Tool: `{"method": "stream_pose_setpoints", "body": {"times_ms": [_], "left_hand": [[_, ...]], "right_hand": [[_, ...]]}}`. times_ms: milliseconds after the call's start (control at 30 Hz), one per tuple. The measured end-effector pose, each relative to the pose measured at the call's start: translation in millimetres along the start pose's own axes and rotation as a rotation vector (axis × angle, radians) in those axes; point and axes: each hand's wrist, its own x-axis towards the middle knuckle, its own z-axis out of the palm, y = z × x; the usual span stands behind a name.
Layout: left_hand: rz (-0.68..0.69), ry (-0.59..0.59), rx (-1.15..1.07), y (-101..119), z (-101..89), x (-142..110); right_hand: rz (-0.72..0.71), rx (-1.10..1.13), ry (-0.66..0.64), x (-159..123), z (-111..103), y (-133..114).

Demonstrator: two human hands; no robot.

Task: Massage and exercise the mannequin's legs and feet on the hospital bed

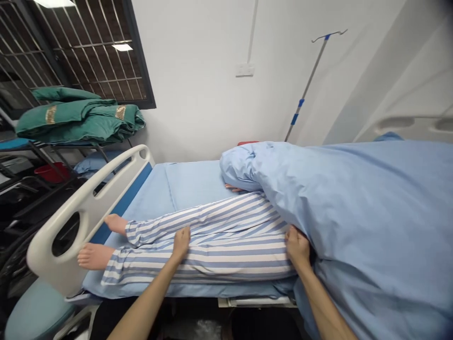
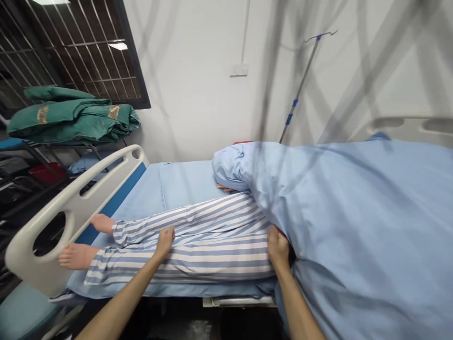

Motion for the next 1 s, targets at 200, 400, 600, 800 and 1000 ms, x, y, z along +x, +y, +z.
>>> {"method": "stream_pose_setpoints", "body": {"times_ms": [200,400,600,800,1000], "left_hand": [[0.009,0.197,0.297,-62,-131.9,10],[0.089,0.116,0.623,-98,-178.8,2],[0.244,-0.069,0.936,-115,-190.4,3],[0.228,-0.123,0.995,-107,-200.8,1],[0.125,-0.071,0.878,-95,-189.9,5]], "right_hand": [[0.023,-0.118,0.003,0,0,-5],[0.034,-0.193,-0.001,1,4,-6],[0.032,-0.268,-0.011,-1,6,-13],[0.025,-0.343,-0.018,0,10,-9],[0.000,-0.405,-0.035,3,12,-7]]}}
